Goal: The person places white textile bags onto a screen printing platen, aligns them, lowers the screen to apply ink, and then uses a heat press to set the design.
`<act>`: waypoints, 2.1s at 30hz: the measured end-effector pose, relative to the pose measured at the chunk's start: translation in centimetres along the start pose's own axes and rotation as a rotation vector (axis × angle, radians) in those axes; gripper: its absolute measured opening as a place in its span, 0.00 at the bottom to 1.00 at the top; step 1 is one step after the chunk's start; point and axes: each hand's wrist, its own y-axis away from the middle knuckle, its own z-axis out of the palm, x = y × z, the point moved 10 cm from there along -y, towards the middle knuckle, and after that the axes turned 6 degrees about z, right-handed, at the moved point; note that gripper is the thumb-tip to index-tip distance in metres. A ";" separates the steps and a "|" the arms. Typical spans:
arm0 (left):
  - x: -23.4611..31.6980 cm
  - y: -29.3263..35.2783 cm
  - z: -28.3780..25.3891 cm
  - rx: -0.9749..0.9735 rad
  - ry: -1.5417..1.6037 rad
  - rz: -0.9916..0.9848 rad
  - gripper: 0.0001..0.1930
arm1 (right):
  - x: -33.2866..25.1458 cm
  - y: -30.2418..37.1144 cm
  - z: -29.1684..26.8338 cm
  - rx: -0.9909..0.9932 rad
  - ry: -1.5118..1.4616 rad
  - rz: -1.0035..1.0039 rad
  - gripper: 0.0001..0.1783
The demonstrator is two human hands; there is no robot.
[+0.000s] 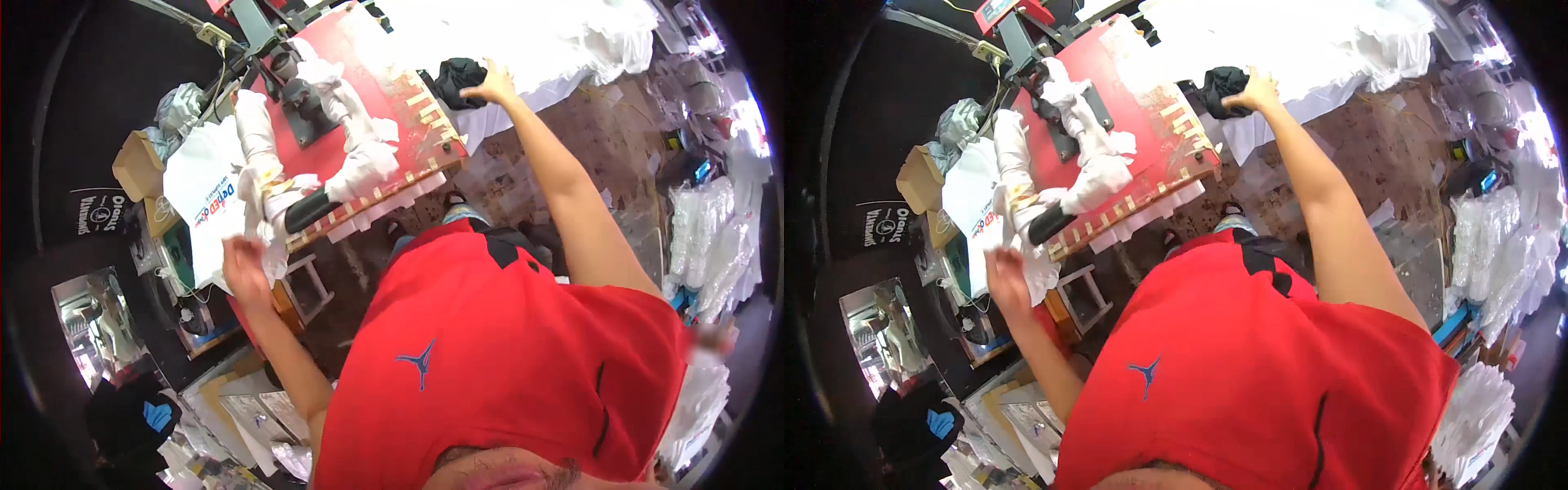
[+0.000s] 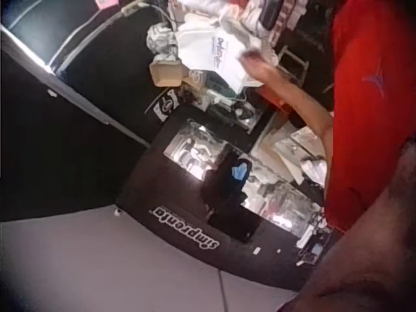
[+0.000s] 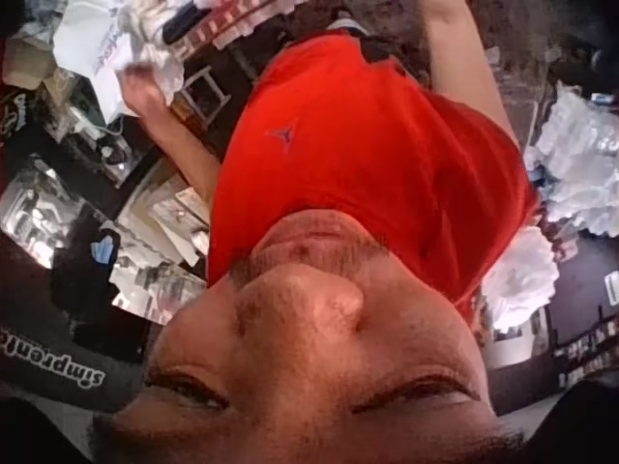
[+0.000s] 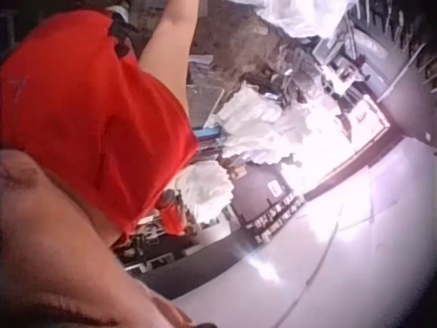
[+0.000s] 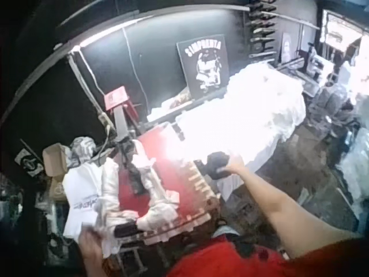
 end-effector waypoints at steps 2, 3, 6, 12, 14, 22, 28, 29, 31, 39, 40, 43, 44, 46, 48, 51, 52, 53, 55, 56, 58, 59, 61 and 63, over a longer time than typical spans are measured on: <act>-1.1 4.7 -5.3 0.089 -0.065 -0.050 0.15 | -1.6 0.3 2.6 -0.043 0.098 -0.124 0.69; -2.3 6.9 -9.0 0.218 -0.125 -0.077 0.15 | -2.6 1.0 3.4 -0.056 0.087 -0.138 0.69; -5.6 11.6 -14.0 0.243 -0.090 -0.088 0.13 | -5.9 2.7 6.1 -0.108 0.315 -0.167 0.68; -10.0 16.3 -6.7 0.195 -0.514 -0.281 0.10 | -6.0 2.4 7.9 0.177 0.209 -0.334 0.34; -12.7 16.4 -3.2 0.002 -0.610 -0.415 0.11 | -5.5 1.9 7.7 0.178 0.175 -0.334 0.26; -15.4 15.8 18.0 -0.896 -0.534 -0.379 0.16 | 3.3 7.0 6.4 -0.414 -1.515 0.427 0.13; -14.0 14.7 29.2 -1.125 -0.719 0.490 0.29 | -1.9 20.5 2.6 -0.561 -1.503 0.306 0.21; -14.0 14.5 30.2 -1.100 -0.764 0.522 0.34 | -2.9 22.2 2.1 -0.596 -1.468 0.254 0.23; -15.5 14.0 30.5 -1.040 -0.764 0.604 0.43 | -4.4 25.2 1.8 -0.619 -1.477 0.262 0.21; -15.0 11.8 26.2 -0.757 -0.576 0.475 0.32 | -10.5 31.3 2.5 -0.612 -1.042 0.142 0.21; -14.9 11.5 25.5 -0.737 -0.575 0.476 0.32 | -12.3 32.3 2.6 -0.684 -1.186 0.132 0.23; -13.7 10.1 22.8 -0.620 -0.573 0.601 0.34 | -15.4 32.9 3.1 -0.752 -1.187 0.056 0.26; -13.7 9.1 21.7 -0.583 -0.577 0.602 0.34 | -16.3 32.7 3.3 -0.720 -1.070 -0.004 0.27; -14.5 8.2 20.7 -0.674 -0.863 0.708 0.36 | -17.0 31.9 5.8 -0.687 -0.903 -0.066 0.26; -14.9 7.0 18.5 -0.663 -0.915 0.643 0.40 | -18.5 30.8 6.7 -0.603 -0.805 -0.191 0.25; -14.5 6.0 14.6 -0.545 -0.870 0.551 0.46 | -24.3 29.3 6.5 -0.348 -0.517 -0.633 0.24; -15.5 5.8 13.0 -0.516 -1.051 0.516 0.47 | -27.4 29.3 6.3 -0.290 -0.469 -0.755 0.24; -16.6 5.5 11.3 -0.482 -1.232 0.471 0.47 | -30.8 29.5 6.7 -0.234 -0.382 -0.812 0.23; -17.6 5.6 10.1 -0.550 -1.407 0.486 0.44 | -35.2 27.0 9.9 -0.177 -0.287 -0.881 0.21; -17.3 5.4 11.0 -0.558 -1.392 0.496 0.44 | -36.5 24.7 11.6 0.031 -0.210 -1.079 0.20; -17.6 5.5 10.9 -0.616 -1.270 0.461 0.43 | -39.3 26.1 14.0 0.191 -0.126 -1.326 0.20; -17.9 5.5 10.1 -0.618 -1.276 0.458 0.43 | -40.6 27.2 14.2 0.113 -0.227 -1.266 0.19; -18.5 5.6 8.4 -0.557 -1.230 0.406 0.43 | -41.0 29.3 15.8 0.049 -0.114 -1.157 0.18; -18.3 4.9 8.5 -0.570 -1.137 0.383 0.42 | -42.1 29.3 16.1 0.109 -0.099 -1.264 0.17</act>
